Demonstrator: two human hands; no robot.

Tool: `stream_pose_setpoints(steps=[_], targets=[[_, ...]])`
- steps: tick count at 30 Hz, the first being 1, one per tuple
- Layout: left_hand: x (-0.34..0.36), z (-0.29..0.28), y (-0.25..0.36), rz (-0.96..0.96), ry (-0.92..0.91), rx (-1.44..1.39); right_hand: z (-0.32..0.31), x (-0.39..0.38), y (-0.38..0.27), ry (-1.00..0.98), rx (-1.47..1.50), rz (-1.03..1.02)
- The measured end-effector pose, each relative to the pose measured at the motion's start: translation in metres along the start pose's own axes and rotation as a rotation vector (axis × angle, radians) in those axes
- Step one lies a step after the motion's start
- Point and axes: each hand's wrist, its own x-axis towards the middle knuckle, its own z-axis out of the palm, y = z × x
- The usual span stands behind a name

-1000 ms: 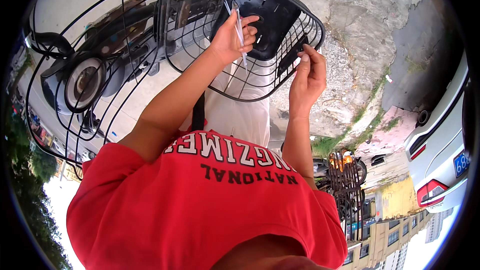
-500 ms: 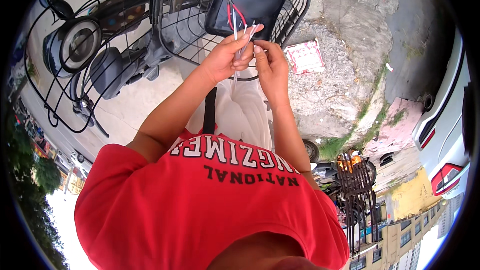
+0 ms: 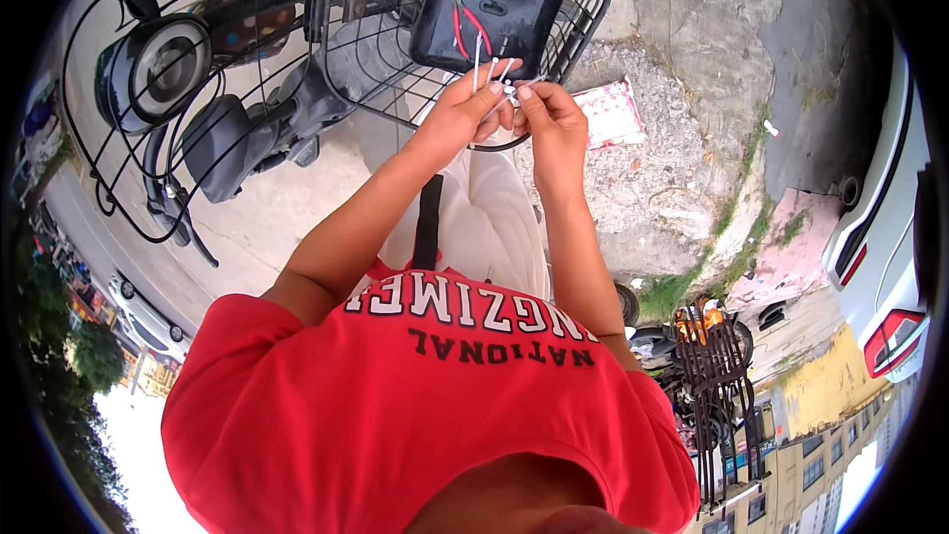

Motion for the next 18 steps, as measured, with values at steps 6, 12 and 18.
stream_pose_setpoints(steps=[6, 12, 18], targets=[[0.001, -0.009, -0.001, -0.066, 0.027, -0.186, 0.004, 0.004, -0.003, 0.011, 0.086, 0.054], [0.007, -0.019, -0.004, -0.129, 0.153, -0.209, -0.002, 0.01, -0.012, 0.014, 0.166, 0.029], [0.043, -0.059, -0.007, -0.133, 0.209, -0.21, -0.022, 0.025, -0.034, 0.019, 0.41, -0.054]])
